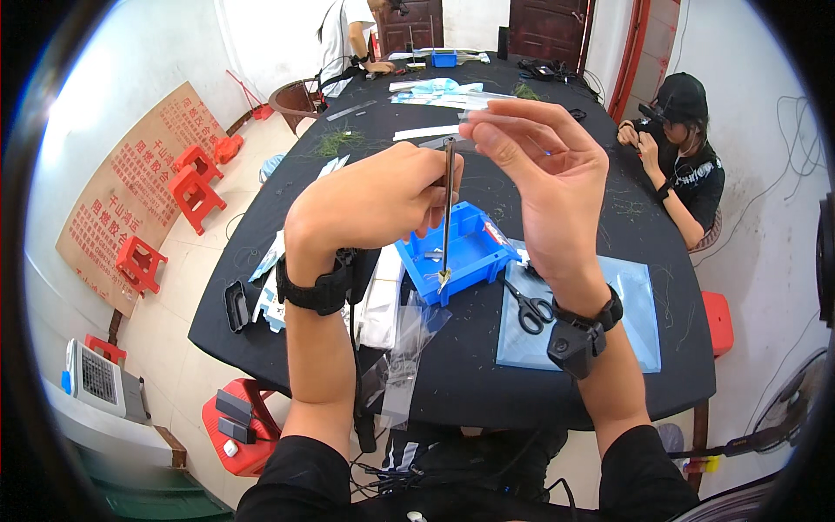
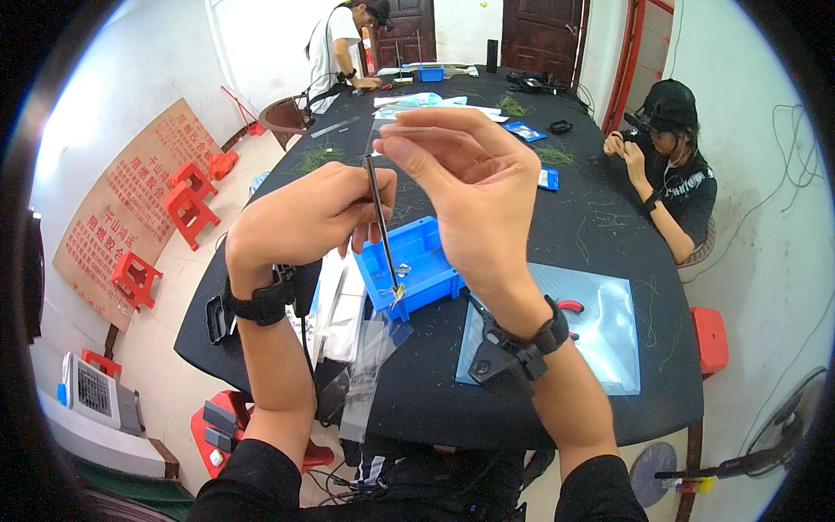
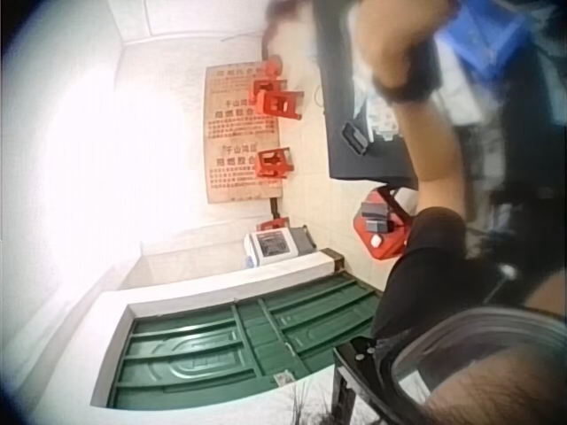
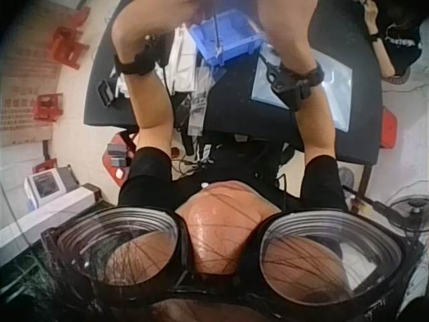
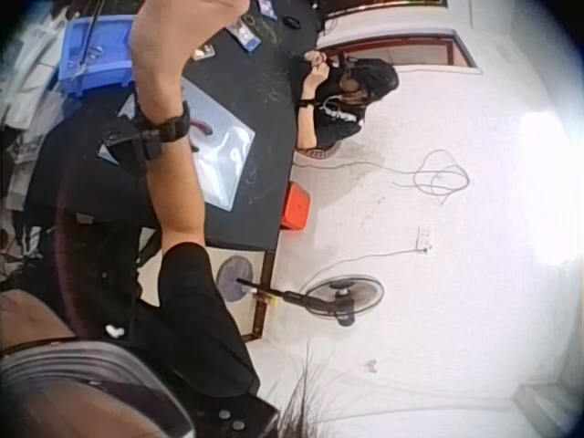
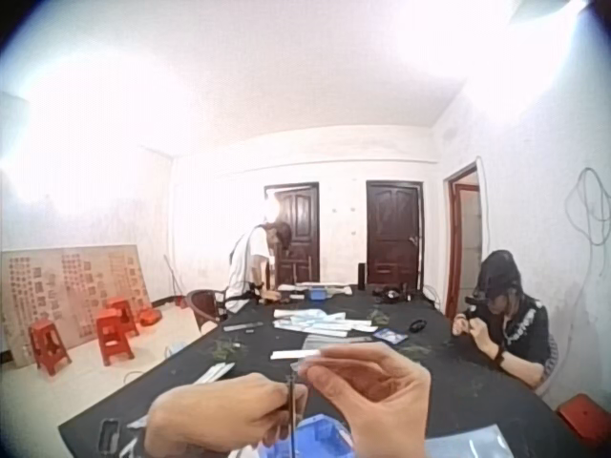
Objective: The person threads a piece of line through a hook's eye and wraps it around the shank before pulling it tight. Then, they use a pair of pliers to trim the excess line from the knot.
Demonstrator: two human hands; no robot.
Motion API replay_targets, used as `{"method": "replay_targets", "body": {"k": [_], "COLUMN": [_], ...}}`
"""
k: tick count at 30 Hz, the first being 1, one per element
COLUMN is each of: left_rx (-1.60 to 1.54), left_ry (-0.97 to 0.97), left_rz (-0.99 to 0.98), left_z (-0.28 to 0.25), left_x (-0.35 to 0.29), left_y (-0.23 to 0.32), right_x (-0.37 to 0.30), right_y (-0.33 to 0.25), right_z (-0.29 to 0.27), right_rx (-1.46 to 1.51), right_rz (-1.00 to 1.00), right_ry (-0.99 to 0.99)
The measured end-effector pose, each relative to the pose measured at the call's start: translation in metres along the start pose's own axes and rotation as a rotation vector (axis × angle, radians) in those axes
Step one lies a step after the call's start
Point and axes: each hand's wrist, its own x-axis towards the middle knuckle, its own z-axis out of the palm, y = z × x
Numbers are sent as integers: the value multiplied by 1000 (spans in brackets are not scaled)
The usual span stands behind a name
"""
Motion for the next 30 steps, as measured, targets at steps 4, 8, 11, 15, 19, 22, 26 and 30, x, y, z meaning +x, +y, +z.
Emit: {"method": "replay_targets", "body": {"k": [4,8,11,15,19,22,26,30], "left_rx": [5,-3,26,3,22,-1,60,60], "left_ry": [0,5,-3,4,0,38,11,14], "left_rz": [2,5,18,20,45,53,43,37], "left_z": [1,3,4,4,6,9,8,8], "left_x": [1,2,2,2,2,2,2,3], "left_y": [-1,1,2,5,8,10,11,11], "right_x": [-1,-1,-2,-2,-1,-2,-3,-3], "right_y": [5,9,9,10,11,10,5,2], "right_z": [5,5,4,5,9,11,11,11], "right_rx": [-45,-57,-87,-151,-88,-74,-83,-104], "right_rz": [-22,-52,-78,-108,-126,-97,-86,-68], "right_ry": [75,152,183,235,251,245,238,210]}}
